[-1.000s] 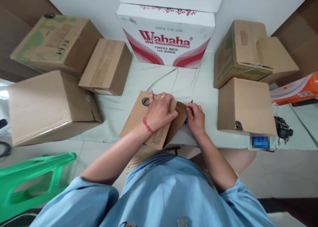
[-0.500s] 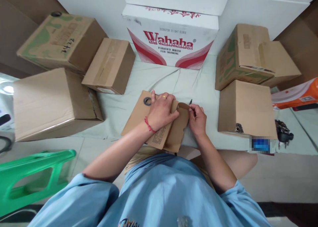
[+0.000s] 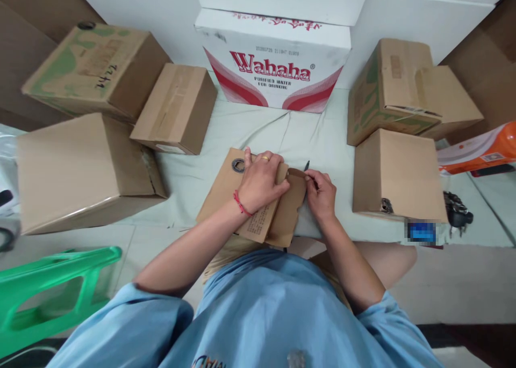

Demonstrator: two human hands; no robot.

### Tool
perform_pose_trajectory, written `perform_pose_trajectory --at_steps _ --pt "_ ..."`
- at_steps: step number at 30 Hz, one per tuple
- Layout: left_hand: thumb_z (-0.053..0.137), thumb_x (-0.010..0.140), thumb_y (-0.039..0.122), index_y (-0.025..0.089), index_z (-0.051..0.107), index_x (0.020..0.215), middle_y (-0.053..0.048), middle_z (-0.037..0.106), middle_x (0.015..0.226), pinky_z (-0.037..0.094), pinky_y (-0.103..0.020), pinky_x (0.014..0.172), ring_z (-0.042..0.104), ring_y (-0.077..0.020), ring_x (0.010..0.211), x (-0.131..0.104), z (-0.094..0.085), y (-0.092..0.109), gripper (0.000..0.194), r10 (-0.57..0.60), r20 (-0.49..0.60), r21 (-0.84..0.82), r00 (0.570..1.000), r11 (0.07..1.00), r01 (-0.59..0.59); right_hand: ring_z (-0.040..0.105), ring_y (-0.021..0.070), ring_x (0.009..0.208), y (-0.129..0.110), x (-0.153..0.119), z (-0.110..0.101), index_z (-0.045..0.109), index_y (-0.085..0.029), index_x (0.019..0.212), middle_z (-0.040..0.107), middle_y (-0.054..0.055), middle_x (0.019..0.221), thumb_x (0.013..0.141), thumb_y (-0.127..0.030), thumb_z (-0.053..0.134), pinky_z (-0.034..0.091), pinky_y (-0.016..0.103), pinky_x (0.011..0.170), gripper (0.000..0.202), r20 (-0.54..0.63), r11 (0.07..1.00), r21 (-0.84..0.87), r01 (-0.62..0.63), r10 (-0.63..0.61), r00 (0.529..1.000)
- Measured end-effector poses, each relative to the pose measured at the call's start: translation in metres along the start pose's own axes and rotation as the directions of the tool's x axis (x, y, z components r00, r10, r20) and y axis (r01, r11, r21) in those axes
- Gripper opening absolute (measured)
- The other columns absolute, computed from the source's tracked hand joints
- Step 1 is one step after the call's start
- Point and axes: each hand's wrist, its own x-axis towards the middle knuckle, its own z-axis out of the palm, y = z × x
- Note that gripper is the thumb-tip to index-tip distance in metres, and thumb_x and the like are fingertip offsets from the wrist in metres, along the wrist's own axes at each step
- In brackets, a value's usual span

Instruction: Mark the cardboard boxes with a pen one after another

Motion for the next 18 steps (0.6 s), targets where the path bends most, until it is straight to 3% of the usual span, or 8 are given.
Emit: perform_pose_trajectory --at_steps 6,12,18 --pt "0.061 0.089 0.038 0.02 0.065 0.121 -0.016 0.069 0.124 0.017 -0.075 0.132 0.065 -0.04 0.125 -0.0008 0.0003 0.0001 0.036 0.034 0.01 0.037 0.999 0.999 -0.034 0.07 0.0281 0.1 -0.0024 0.0007 0.0021 0.081 -0.028 0.111 0.083 0.009 0.107 0.105 -0.033 0.05 0.057 0.049 0.098 0.032 0.001 0.999 -0.021 0.025 -0.025 1.0" --pt "0.06 0.089 0.038 0.02 0.065 0.12 -0.016 0.07 0.123 0.018 -0.076 0.132 0.065 -0.0405 0.125 -0.0008 0.0015 -0.0003 0.036 0.038 0.009 0.042 0.999 0.998 -0.038 0.071 0.0266 0.095 -0.0027 0.0013 0.0028 0.08 -0.027 0.111 0.083 0.007 0.104 0.104 -0.031 0.052 0.059 0.044 0.091 0.029 -0.009 1.0 -0.019 -0.013 0.013 1.0" --pt "0.059 0.089 0.038 0.019 0.066 0.121 -0.016 0.07 0.123 0.018 -0.076 0.131 0.065 -0.0411 0.124 -0.0011 0.0015 0.0011 0.038 0.043 0.013 0.082 0.999 0.996 -0.044 0.07 0.0273 0.1 -0.0033 0.0022 0.0028 0.081 -0.028 0.11 0.084 0.008 0.108 0.104 -0.028 0.048 0.057 0.048 0.099 0.033 0.011 0.999 -0.02 0.045 -0.044 0.999"
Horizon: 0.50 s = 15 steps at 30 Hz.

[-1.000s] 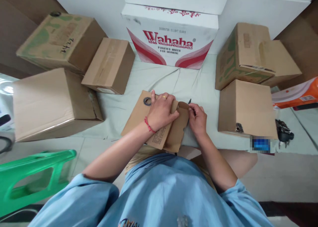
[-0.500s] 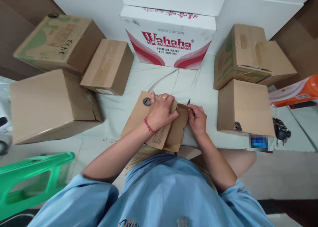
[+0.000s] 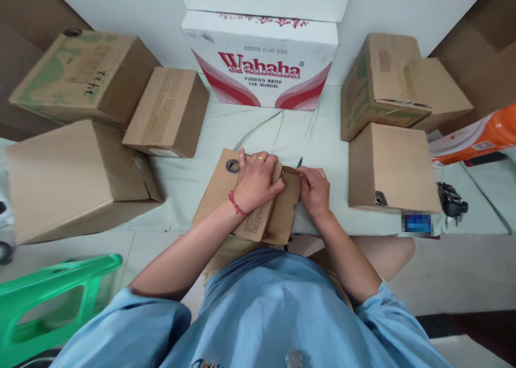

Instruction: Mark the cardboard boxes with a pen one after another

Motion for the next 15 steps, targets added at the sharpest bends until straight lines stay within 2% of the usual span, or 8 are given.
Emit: perform_pose_trajectory --at_steps 8,15 --pt "0.063 0.088 0.038 0.023 0.064 0.118 -0.013 0.07 0.121 0.017 -0.074 0.133 0.066 -0.0386 0.124 0.0 0.0 -0.002 0.034 -0.01 -0.013 -0.042 1.0 0.999 0.009 0.074 0.0258 0.101 0.0065 -0.0013 0.0001 0.081 -0.028 0.112 0.084 0.007 0.108 0.106 -0.032 0.05 0.061 0.044 0.092 0.032 -0.008 0.999 0.016 -0.033 0.033 0.999" --pt "0.059 0.09 0.039 0.02 0.064 0.119 -0.017 0.071 0.123 0.018 -0.076 0.132 0.064 -0.0412 0.125 -0.0003 -0.0016 0.001 0.035 -0.005 0.019 0.01 1.0 1.0 0.005 0.072 0.0276 0.105 -0.0022 -0.0008 0.0046 0.081 -0.028 0.117 0.083 0.009 0.114 0.107 -0.023 0.046 0.056 0.05 0.104 0.038 0.016 0.999 -0.028 0.029 -0.028 0.999"
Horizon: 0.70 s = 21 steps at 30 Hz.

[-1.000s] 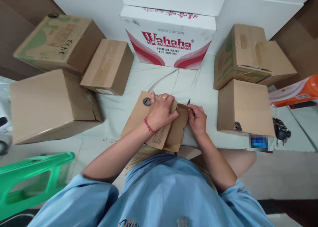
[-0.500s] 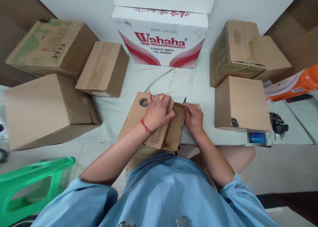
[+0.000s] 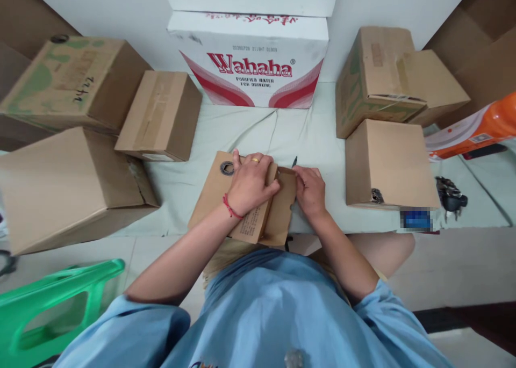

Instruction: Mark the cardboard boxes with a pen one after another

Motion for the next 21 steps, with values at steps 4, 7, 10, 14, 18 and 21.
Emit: perform_pose_trajectory --at_steps 4,7,10,14,18,21 --pt "0.058 0.091 0.038 0.021 0.065 0.122 -0.017 0.071 0.127 0.017 -0.078 0.131 0.063 -0.0418 0.129 0.0 0.0 0.0 0.036 0.021 0.005 -0.001 1.0 1.0 -0.021 0.067 0.0291 0.105 -0.02 0.01 -0.001 0.081 -0.028 0.124 0.082 0.009 0.117 0.108 -0.02 0.044 0.055 0.049 0.103 0.041 0.074 0.992 -0.097 0.083 -0.076 0.994" --pt "0.057 0.091 0.037 0.02 0.065 0.122 -0.018 0.071 0.128 0.017 -0.078 0.131 0.063 -0.0419 0.129 0.0 0.0 0.0 0.036 0.023 0.008 0.007 1.0 1.0 -0.023 0.066 0.0284 0.104 -0.031 0.022 -0.002 0.082 -0.027 0.122 0.082 0.009 0.116 0.107 -0.02 0.047 0.055 0.047 0.103 0.039 0.171 0.986 -0.082 0.142 -0.127 0.977" --pt "0.057 0.092 0.038 0.019 0.067 0.122 -0.019 0.072 0.128 0.017 -0.077 0.132 0.063 -0.0416 0.13 0.0 0.0 0.0 0.037 0.013 0.011 0.005 1.0 1.0 -0.013 0.071 0.026 0.11 -0.031 0.027 0.0 0.08 -0.025 0.121 0.08 0.01 0.12 0.108 -0.025 0.049 0.057 0.044 0.105 0.034 0.15 0.994 0.003 0.112 -0.111 0.982" --pt "0.06 0.093 0.038 0.019 0.068 0.138 -0.017 0.072 0.135 0.009 -0.077 0.133 0.062 -0.0403 0.136 -0.002 0.001 -0.001 0.049 0.03 -0.009 -0.048 0.999 0.998 -0.031 0.075 0.0242 0.108 -0.021 0.008 -0.004 0.074 -0.024 0.127 0.078 0.011 0.122 0.106 -0.047 0.06 0.065 0.038 0.089 0.034 0.036 0.973 0.203 -0.113 0.108 0.993" --pt "0.057 0.097 0.03 0.027 0.064 0.152 -0.012 0.069 0.149 -0.002 -0.078 0.133 0.057 -0.0364 0.145 -0.003 0.005 -0.004 0.056 0.107 -0.021 -0.108 0.994 0.988 -0.109 0.075 0.0253 0.113 -0.027 -0.043 -0.03 0.069 -0.026 0.137 0.073 0.014 0.134 0.107 -0.054 0.059 0.069 0.038 0.085 0.042 0.071 0.909 0.354 -0.218 0.206 0.976" --pt "0.055 0.097 0.026 0.029 0.066 0.152 -0.011 0.069 0.151 -0.001 -0.078 0.132 0.055 -0.0357 0.146 -0.002 0.007 -0.005 0.055 0.152 -0.012 -0.099 0.988 0.983 -0.152 0.071 0.0258 0.112 -0.04 -0.084 -0.052 0.068 -0.031 0.144 0.057 0.016 0.154 0.105 -0.046 0.066 0.07 0.042 0.084 0.042 0.182 0.956 0.294 -0.007 -0.048 0.982"
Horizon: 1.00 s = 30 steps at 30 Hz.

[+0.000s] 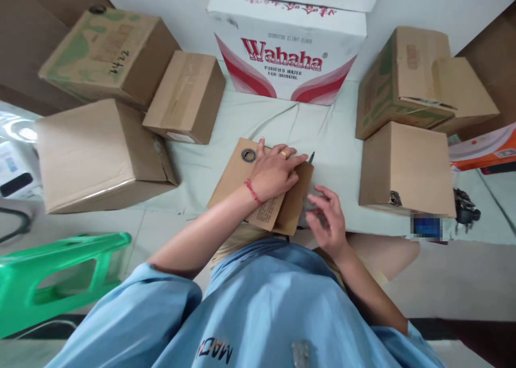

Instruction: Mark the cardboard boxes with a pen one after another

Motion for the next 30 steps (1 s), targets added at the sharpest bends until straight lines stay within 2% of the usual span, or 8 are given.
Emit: perform_pose_trajectory --at_steps 3,5,12,20,23,26,28,30 --pt "0.056 0.095 0.023 0.03 0.07 0.145 -0.009 0.073 0.144 0.002 -0.078 0.132 0.058 -0.036 0.142 0.002 0.0 0.001 0.052 -0.012 0.001 0.011 1.0 1.0 0.012 0.068 0.0268 0.106 -0.012 -0.025 0.005 0.072 -0.03 0.14 0.048 0.019 0.162 0.098 -0.042 0.078 0.068 0.049 0.09 0.045 0.186 0.959 -0.174 0.225 -0.192 0.963" --pt "0.057 0.094 0.022 0.03 0.073 0.141 -0.009 0.075 0.14 0.004 -0.077 0.133 0.059 -0.0357 0.139 0.003 0.0 0.002 0.05 -0.029 -0.003 0.018 1.0 0.999 0.029 0.067 0.0241 0.099 -0.014 -0.029 0.014 0.077 -0.025 0.129 0.051 0.02 0.159 0.1 -0.033 0.076 0.066 0.047 0.088 0.03 0.213 0.932 -0.217 0.29 -0.244 0.946" --pt "0.056 0.095 0.023 0.029 0.073 0.141 -0.01 0.074 0.141 0.007 -0.077 0.133 0.058 -0.036 0.14 0.004 -0.001 0.006 0.049 -0.05 0.008 0.045 0.999 0.998 0.05 0.058 0.0241 0.092 -0.025 -0.014 0.03 0.077 -0.019 0.105 0.073 0.01 0.102 0.104 -0.017 0.064 0.058 0.04 0.081 0.013 0.256 0.877 -0.236 0.419 -0.359 0.897" --pt "0.056 0.095 0.025 0.027 0.072 0.141 -0.011 0.074 0.141 0.009 -0.077 0.133 0.06 -0.037 0.138 0.003 -0.003 0.003 0.049 -0.025 0.014 0.064 1.0 0.998 0.024 0.056 0.0266 0.094 -0.055 0.002 0.045 0.071 -0.02 0.088 0.07 0.011 0.093 0.104 -0.01 0.059 0.06 0.042 0.082 0.022 0.347 0.841 -0.322 0.434 -0.321 0.881" --pt "0.057 0.095 0.025 0.028 0.073 0.139 -0.011 0.074 0.141 0.007 -0.078 0.133 0.06 -0.037 0.139 0.002 -0.005 0.0 0.047 -0.016 0.017 0.027 1.0 1.0 0.015 0.064 0.0256 0.101 -0.051 0.0 0.044 0.073 -0.021 0.109 0.072 0.012 0.111 0.105 -0.024 0.065 0.064 0.043 0.087 0.009 0.192 0.938 -0.161 0.307 -0.276 0.942" --pt "0.058 0.095 0.025 0.028 0.073 0.138 -0.01 0.074 0.142 0.005 -0.077 0.134 0.06 -0.0364 0.14 0.002 -0.005 -0.001 0.046 -0.017 0.02 0.014 1.0 1.0 0.017 0.07 0.0238 0.102 -0.035 -0.001 0.039 0.07 -0.023 0.127 0.068 0.014 0.126 0.107 -0.039 0.061 0.067 0.038 0.078 0.027 -0.089 0.998 -0.009 -0.055 0.054 0.995" --pt "0.058 0.094 0.025 0.027 0.073 0.138 -0.011 0.074 0.142 0.004 -0.076 0.134 0.06 -0.0366 0.141 0.002 -0.004 -0.001 0.046 -0.011 0.025 0.012 1.0 1.0 0.01 0.072 0.0231 0.094 -0.02 0.004 0.039 0.066 -0.022 0.138 0.065 0.017 0.135 0.106 -0.052 0.059 0.067 0.037 0.066 0.044 -0.192 0.944 0.124 -0.307 0.326 0.926" --pt "0.058 0.094 0.026 0.026 0.073 0.137 -0.011 0.074 0.141 0.002 -0.075 0.135 0.06 -0.0366 0.142 0.002 -0.004 -0.002 0.045 -0.006 0.016 -0.01 1.0 1.0 0.006 0.072 0.024 0.091 -0.007 0.015 0.042 0.061 -0.02 0.149 0.065 0.019 0.14 0.101 -0.064 0.062 0.066 0.038 0.061 0.065 -0.164 0.856 0.257 -0.449 0.496 0.853"
